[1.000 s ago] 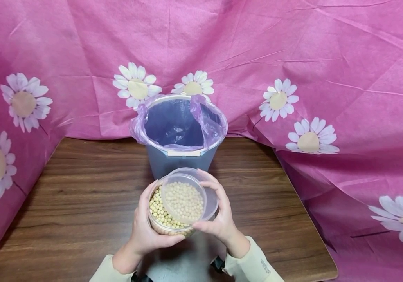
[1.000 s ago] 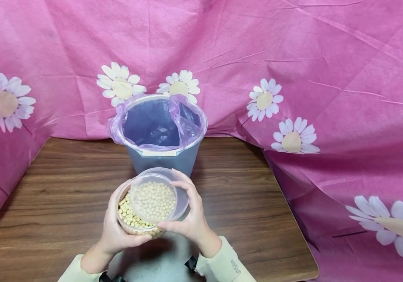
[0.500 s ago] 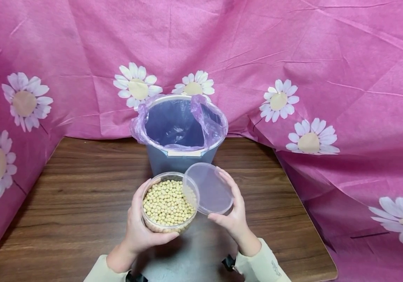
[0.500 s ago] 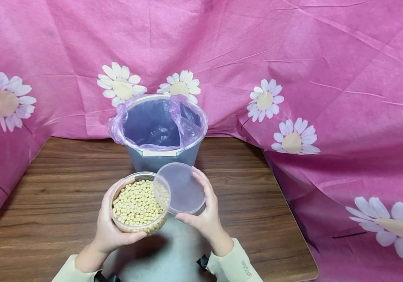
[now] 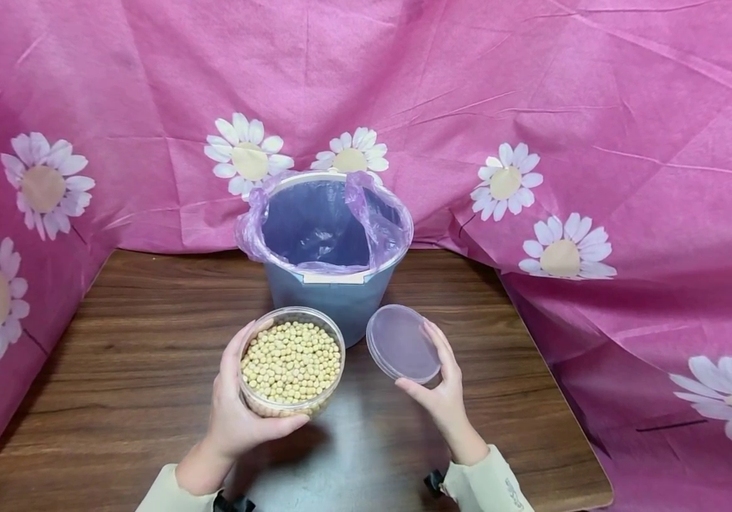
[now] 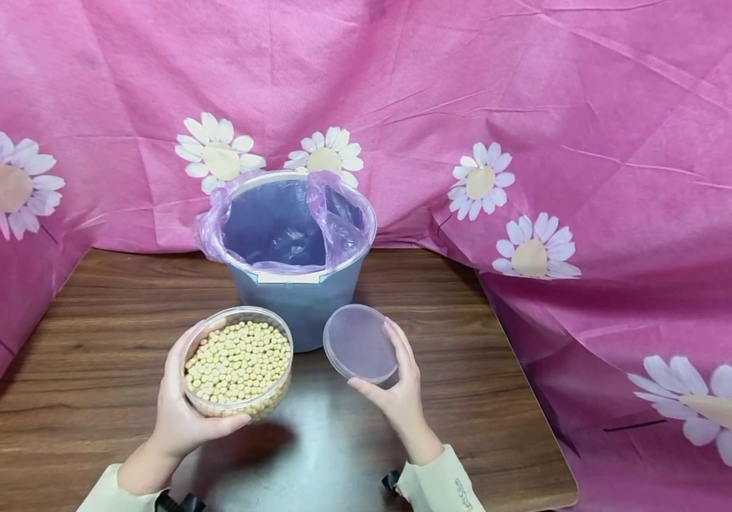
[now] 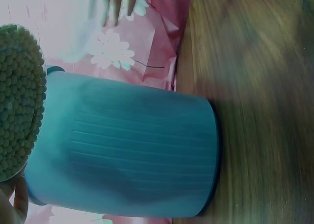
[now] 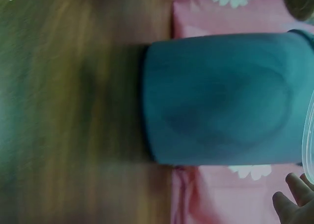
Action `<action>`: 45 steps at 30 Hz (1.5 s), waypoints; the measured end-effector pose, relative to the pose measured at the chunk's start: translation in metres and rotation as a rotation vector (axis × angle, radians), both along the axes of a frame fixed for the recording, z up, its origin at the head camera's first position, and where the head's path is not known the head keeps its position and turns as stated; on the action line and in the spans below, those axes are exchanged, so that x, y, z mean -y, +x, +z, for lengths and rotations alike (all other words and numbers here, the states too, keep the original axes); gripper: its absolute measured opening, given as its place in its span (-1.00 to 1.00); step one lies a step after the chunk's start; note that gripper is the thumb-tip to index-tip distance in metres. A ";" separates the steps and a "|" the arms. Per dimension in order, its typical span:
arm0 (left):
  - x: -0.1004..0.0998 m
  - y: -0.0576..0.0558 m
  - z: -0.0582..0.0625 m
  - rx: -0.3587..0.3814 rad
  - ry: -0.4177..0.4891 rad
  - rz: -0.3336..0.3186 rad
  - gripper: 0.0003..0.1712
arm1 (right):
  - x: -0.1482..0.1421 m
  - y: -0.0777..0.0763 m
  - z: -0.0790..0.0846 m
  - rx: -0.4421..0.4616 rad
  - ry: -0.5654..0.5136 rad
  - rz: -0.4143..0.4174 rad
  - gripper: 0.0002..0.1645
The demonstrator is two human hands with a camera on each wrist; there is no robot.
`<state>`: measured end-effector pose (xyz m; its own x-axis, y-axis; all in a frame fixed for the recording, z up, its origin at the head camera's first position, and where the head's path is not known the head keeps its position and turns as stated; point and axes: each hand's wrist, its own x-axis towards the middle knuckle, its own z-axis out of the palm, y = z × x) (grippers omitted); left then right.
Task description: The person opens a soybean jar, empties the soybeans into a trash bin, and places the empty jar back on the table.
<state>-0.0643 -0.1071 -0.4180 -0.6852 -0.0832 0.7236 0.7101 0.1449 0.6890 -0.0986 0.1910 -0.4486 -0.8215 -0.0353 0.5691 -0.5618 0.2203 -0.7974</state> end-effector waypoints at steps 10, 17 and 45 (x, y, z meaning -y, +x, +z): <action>0.008 -0.001 0.004 -0.005 0.002 0.002 0.43 | -0.015 -0.007 -0.037 0.438 0.374 -0.127 0.21; 0.016 -0.004 0.011 -0.023 -0.004 0.023 0.42 | -0.024 -0.014 -0.065 0.567 0.508 -0.081 0.33; 0.048 -0.015 0.047 -0.077 0.025 0.074 0.42 | -0.031 -0.021 -0.092 0.520 0.710 -0.008 0.55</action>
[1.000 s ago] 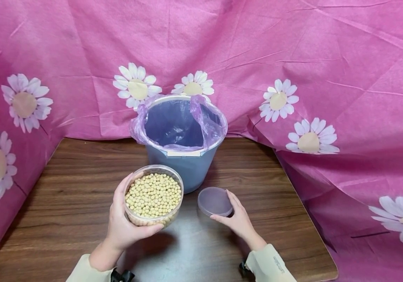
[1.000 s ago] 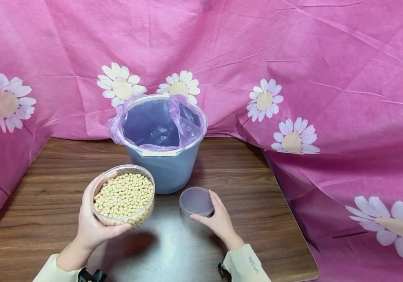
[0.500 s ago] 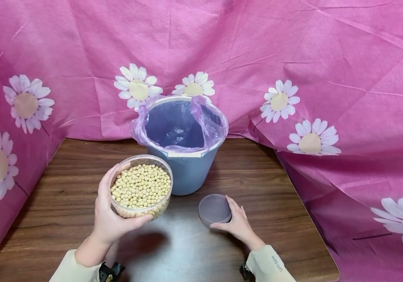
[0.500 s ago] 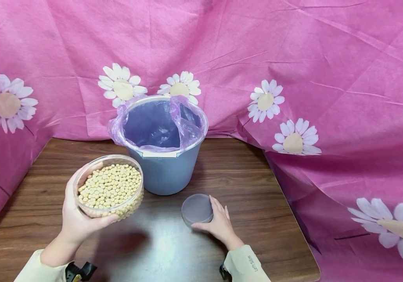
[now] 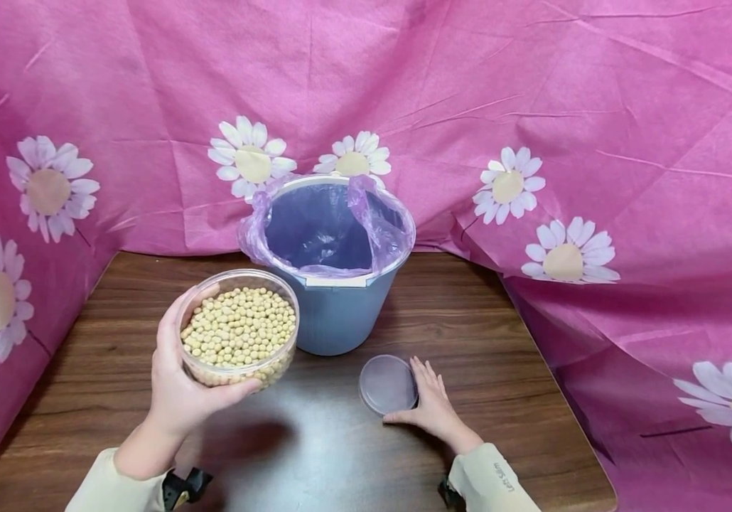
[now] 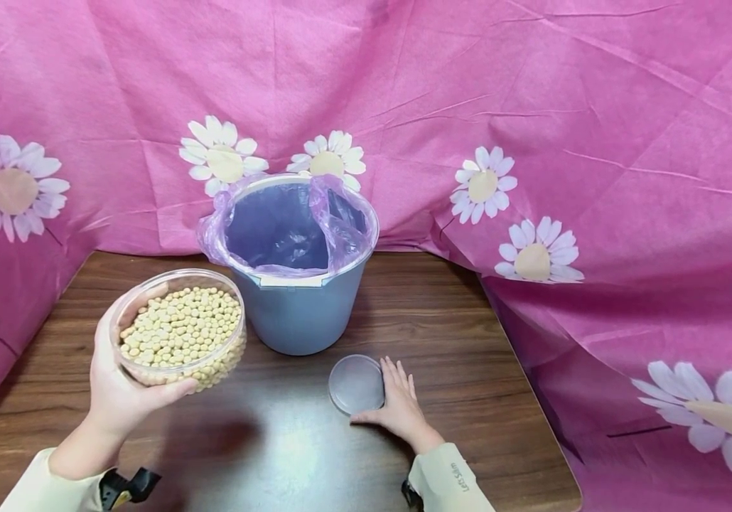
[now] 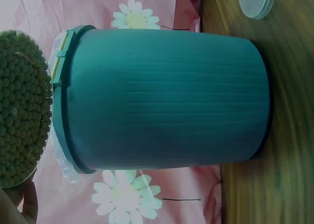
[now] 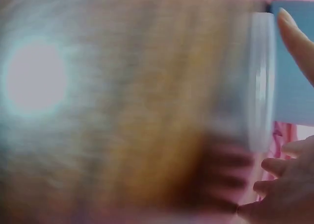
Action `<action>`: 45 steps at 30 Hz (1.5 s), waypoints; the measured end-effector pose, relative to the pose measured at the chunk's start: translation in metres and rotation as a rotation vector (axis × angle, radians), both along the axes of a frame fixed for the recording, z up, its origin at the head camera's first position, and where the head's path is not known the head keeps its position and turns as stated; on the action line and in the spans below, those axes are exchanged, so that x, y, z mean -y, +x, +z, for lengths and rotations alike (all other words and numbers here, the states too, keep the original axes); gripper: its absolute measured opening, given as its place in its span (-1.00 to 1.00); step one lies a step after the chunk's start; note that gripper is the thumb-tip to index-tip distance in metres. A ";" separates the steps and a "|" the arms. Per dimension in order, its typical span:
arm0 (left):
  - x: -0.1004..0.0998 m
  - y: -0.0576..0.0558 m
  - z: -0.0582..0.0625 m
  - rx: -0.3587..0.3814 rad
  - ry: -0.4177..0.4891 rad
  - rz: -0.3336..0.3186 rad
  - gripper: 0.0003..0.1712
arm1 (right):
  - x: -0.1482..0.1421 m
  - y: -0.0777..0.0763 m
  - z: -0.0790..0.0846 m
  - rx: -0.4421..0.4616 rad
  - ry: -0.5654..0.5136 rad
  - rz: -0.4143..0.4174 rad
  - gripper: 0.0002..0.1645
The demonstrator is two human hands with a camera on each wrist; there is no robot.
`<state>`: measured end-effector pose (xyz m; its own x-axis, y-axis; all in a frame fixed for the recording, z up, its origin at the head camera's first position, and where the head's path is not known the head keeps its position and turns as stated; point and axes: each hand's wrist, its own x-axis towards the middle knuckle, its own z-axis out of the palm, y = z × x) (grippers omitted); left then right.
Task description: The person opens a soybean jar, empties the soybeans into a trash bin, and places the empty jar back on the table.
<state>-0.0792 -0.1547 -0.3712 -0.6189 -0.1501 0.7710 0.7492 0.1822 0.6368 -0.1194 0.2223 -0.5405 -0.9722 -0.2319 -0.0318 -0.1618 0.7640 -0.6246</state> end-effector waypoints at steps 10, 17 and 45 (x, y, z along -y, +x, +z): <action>0.005 -0.003 0.010 0.010 0.009 0.000 0.41 | 0.003 -0.021 0.058 -0.079 -0.231 -0.212 -0.02; 0.007 -0.005 0.016 0.024 0.006 -0.001 0.41 | 0.014 -0.040 0.108 -0.218 -0.460 -0.244 -0.24; 0.002 -0.013 0.019 0.023 0.057 -0.054 0.37 | 0.088 -0.121 0.242 -0.164 -0.165 -0.200 0.38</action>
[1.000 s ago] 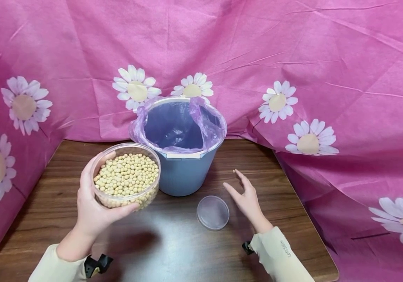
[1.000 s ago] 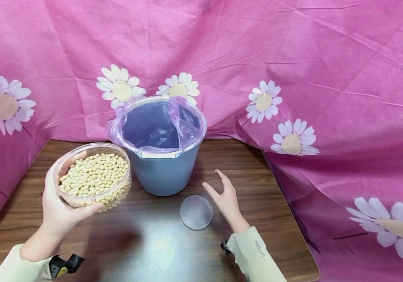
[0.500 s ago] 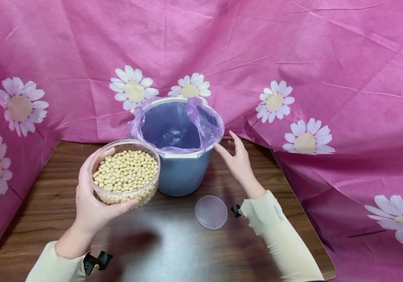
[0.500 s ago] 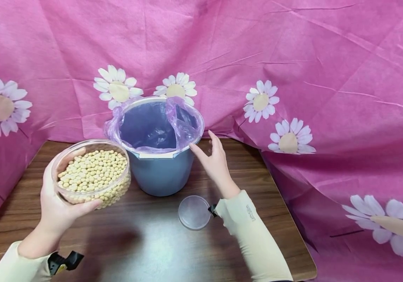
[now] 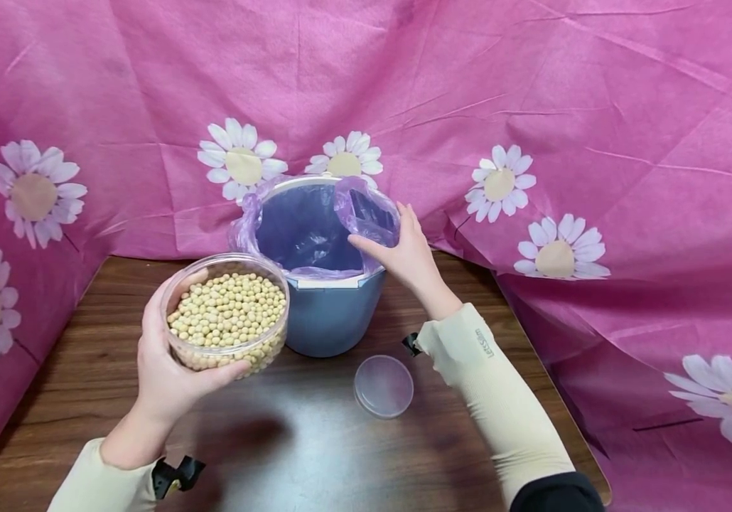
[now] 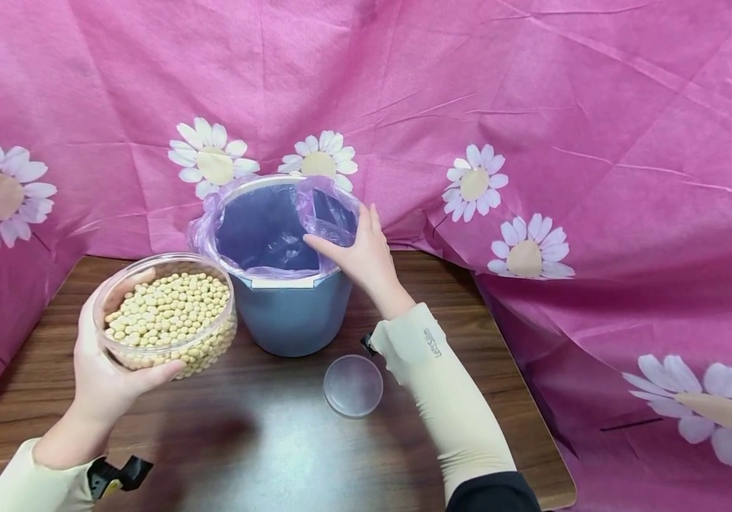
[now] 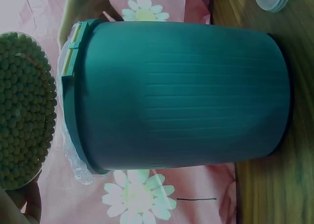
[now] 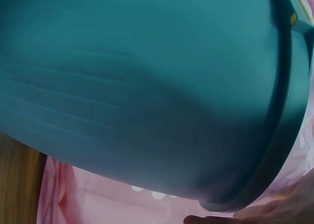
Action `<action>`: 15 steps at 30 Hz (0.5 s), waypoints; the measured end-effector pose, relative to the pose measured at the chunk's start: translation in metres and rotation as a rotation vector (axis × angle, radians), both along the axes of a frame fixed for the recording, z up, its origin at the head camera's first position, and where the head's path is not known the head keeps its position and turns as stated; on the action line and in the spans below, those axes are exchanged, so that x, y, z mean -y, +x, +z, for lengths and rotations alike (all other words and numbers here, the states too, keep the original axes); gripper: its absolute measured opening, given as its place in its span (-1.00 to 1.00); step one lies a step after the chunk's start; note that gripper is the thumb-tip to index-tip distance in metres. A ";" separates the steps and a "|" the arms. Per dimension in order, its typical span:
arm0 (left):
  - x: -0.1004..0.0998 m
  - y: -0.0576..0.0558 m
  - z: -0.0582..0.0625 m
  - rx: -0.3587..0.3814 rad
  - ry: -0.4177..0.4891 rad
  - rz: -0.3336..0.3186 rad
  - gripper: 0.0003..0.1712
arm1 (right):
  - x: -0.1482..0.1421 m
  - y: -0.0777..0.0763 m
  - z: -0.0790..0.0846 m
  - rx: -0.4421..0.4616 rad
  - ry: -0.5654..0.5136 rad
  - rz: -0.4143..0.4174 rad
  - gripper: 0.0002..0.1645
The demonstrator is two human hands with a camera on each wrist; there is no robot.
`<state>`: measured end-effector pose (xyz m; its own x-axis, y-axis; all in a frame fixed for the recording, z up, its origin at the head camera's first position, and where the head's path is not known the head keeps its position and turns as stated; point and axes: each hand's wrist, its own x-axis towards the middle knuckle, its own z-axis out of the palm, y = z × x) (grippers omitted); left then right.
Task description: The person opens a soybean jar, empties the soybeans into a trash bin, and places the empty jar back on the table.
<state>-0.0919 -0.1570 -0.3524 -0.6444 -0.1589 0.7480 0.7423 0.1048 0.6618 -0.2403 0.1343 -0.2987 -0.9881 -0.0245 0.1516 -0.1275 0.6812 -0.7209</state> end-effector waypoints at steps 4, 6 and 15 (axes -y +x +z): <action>0.000 0.000 -0.001 -0.003 -0.002 0.006 0.37 | 0.003 -0.007 0.009 0.015 0.054 0.013 0.36; 0.000 0.000 0.000 -0.002 -0.002 0.009 0.38 | 0.001 -0.012 0.011 0.004 0.082 0.019 0.27; 0.002 0.000 0.001 0.002 -0.010 0.016 0.40 | -0.012 -0.031 0.000 -0.038 0.088 -0.042 -0.04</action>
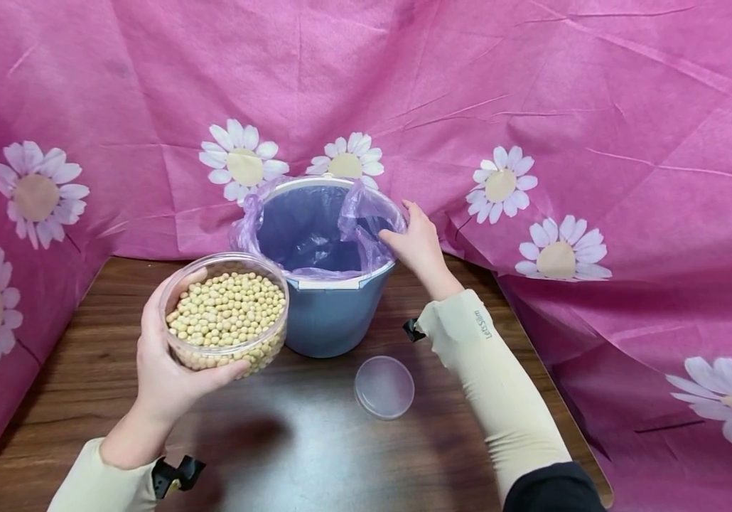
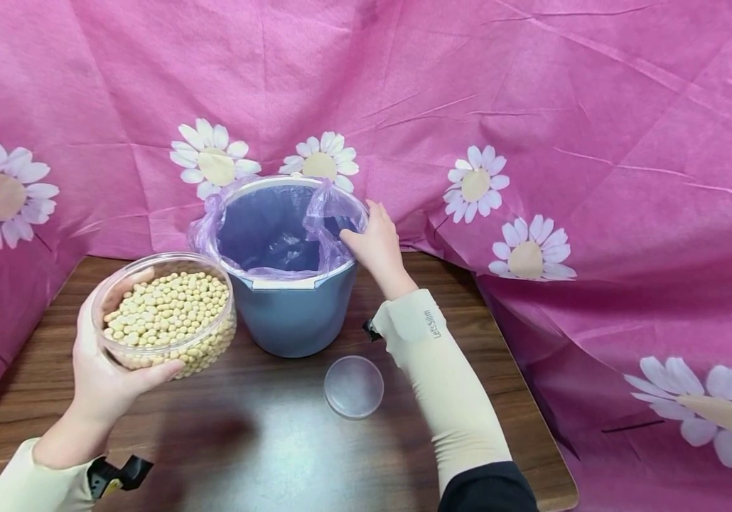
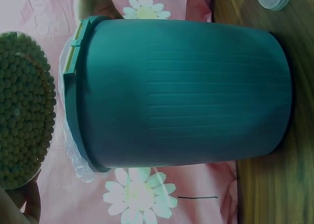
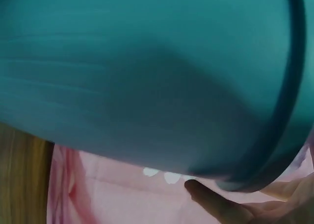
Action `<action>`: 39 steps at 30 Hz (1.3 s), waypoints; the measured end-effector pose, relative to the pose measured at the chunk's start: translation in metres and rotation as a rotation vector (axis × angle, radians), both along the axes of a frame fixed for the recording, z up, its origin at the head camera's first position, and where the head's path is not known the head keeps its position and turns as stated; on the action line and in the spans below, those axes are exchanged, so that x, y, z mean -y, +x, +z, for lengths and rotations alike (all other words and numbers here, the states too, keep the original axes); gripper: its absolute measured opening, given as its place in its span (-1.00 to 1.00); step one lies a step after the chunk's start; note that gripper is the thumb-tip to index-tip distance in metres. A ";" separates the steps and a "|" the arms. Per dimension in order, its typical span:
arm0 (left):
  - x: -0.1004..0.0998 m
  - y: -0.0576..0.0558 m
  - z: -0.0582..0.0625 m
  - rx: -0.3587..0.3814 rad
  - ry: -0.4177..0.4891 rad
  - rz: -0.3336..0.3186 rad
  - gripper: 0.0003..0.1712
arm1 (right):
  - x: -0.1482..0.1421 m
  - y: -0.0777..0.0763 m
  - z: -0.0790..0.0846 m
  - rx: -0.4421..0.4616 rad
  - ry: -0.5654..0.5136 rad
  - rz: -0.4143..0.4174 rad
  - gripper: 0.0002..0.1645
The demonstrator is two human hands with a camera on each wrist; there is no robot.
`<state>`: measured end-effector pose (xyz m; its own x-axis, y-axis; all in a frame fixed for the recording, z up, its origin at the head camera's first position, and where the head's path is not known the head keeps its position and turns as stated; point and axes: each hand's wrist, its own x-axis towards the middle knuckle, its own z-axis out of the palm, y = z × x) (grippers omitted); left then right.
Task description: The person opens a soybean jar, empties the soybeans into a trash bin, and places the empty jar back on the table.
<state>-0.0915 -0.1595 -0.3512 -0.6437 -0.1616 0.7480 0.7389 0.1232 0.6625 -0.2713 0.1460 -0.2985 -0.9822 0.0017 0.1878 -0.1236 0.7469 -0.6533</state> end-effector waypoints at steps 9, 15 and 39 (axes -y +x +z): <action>-0.001 -0.001 0.000 -0.008 0.009 -0.016 0.40 | -0.011 -0.008 -0.014 0.089 -0.093 -0.028 -0.22; 0.001 -0.004 0.003 0.000 -0.020 0.005 0.41 | -0.009 -0.010 -0.018 0.087 -0.111 -0.024 -0.20; 0.036 -0.044 0.079 0.413 -0.520 0.374 0.37 | -0.006 -0.013 -0.016 0.105 -0.028 -0.024 -0.10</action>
<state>-0.1355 -0.1951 -0.2719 -0.8596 -0.1162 0.4976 0.2913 0.6886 0.6640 -0.2839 0.1523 -0.3148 -0.9961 0.0289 0.0837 -0.0361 0.7303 -0.6822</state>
